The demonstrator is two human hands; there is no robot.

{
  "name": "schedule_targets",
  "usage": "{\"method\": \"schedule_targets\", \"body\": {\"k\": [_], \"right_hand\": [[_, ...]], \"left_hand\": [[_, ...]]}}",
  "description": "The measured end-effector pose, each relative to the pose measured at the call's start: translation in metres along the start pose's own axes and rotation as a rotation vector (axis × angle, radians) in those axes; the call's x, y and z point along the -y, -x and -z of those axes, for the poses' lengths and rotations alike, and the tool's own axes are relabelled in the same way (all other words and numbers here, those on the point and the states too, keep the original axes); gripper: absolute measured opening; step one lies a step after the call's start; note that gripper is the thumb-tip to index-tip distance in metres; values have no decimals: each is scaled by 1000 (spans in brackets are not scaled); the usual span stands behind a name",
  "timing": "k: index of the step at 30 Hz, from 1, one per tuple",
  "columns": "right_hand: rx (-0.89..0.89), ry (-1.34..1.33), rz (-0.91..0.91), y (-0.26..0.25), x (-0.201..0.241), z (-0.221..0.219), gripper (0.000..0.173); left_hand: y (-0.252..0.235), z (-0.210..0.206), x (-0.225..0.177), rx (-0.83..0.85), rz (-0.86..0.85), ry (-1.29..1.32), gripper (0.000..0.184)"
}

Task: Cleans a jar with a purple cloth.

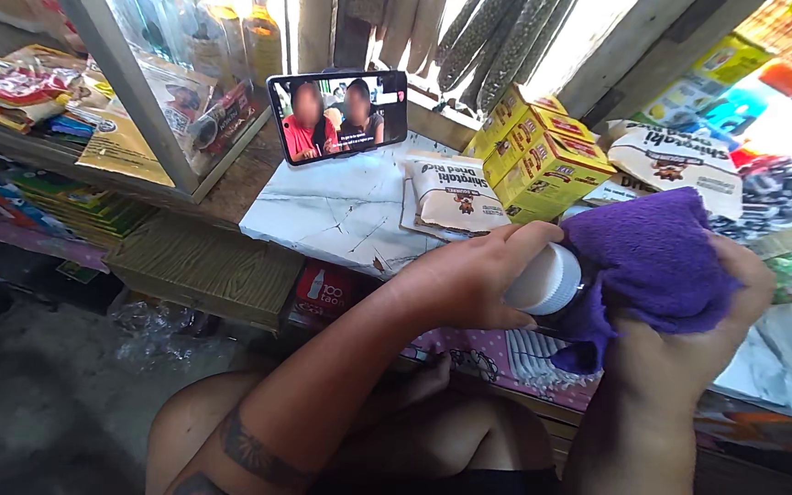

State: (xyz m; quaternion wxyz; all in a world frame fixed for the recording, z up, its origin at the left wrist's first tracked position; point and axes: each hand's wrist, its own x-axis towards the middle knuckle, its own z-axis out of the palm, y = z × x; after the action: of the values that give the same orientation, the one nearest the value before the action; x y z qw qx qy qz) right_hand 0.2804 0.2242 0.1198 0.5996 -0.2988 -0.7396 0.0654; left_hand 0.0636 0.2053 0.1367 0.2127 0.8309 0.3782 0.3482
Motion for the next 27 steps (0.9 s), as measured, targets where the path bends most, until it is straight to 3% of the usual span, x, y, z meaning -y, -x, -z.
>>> {"method": "schedule_targets", "body": {"k": [6, 14, 21, 24, 27], "right_hand": [[-65, -98, -130, 3, -11, 3, 78], [92, -356, -364, 10, -2, 13, 63], [35, -435, -407, 12, -8, 15, 73], [15, -434, -430, 9, -9, 15, 76], [12, -438, -451, 9, -11, 16, 87]], "left_hand": [[-1, -2, 2, -22, -18, -4, 77], [0, -3, 3, -39, -55, -19, 77], [16, -21, -3, -224, -61, -249, 78], [47, -29, -13, -351, -74, -220, 67], [87, -32, -47, -567, -246, 60, 28]]}}
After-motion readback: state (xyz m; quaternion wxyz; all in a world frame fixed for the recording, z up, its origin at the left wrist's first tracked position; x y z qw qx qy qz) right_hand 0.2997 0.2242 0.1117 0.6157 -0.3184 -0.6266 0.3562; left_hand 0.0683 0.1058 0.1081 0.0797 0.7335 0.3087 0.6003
